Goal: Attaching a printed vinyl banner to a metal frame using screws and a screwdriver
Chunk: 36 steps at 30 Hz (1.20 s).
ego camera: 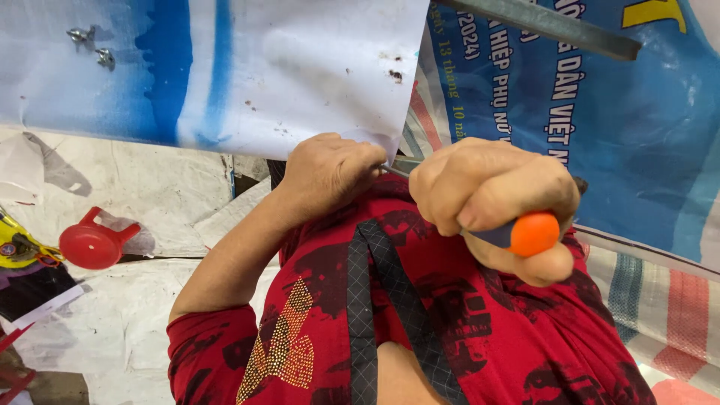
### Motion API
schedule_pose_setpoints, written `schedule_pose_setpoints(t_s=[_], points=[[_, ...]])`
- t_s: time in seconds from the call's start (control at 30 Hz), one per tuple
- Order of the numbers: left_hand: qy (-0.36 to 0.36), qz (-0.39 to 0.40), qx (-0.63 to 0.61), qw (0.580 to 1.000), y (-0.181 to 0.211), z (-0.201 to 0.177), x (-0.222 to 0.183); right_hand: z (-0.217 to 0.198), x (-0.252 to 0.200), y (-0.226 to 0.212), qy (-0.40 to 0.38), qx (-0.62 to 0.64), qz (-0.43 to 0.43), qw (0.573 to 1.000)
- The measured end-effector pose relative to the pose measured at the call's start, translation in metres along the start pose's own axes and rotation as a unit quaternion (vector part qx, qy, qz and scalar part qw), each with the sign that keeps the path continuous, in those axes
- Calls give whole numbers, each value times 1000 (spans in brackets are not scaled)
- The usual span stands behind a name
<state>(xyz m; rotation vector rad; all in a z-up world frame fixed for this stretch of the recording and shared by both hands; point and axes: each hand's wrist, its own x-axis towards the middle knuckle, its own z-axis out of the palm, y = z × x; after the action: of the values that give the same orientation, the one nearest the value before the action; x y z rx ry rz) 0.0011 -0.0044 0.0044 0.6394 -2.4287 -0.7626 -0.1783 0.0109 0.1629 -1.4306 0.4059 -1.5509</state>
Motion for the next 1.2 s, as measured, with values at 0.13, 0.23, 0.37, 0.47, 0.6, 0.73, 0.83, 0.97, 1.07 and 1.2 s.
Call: schedule_pose_setpoints(t_s=[0.13, 0.23, 0.37, 0.47, 0.6, 0.73, 0.83, 0.97, 1.07, 1.2], points=[[-11, 20, -27, 999, -2, -5, 0, 15, -1, 14, 137, -91, -45, 985], [1, 15, -22, 1000, -1, -3, 0, 16, -3, 11, 143, -104, -48, 983], [12, 30, -18, 999, -1, -2, -3, -12, 2, -7, 53, -153, -43, 986], [16, 37, -10, 999, 1, -3, -2, -27, 4, -16, -22, -201, -20, 979], [35, 46, 20, 998, 0, 1, -1, -19, 8, -16, -58, -128, -29, 990], [37, 51, 11, 998, 0, -3, 2, 10, -2, -17, 77, -63, 49, 994], [49, 59, 9, 997, 5, -6, 3, 9, -5, -18, 38, -123, 18, 992], [58, 50, 17, 997, 8, -5, 2, 13, -23, -14, 7, -140, -52, 989], [32, 59, 17, 998, 5, -4, 1, 22, -26, -14, 103, -85, -29, 991], [29, 65, 29, 997, 6, -7, 1, 1, -13, -36, 15, -181, 39, 983]])
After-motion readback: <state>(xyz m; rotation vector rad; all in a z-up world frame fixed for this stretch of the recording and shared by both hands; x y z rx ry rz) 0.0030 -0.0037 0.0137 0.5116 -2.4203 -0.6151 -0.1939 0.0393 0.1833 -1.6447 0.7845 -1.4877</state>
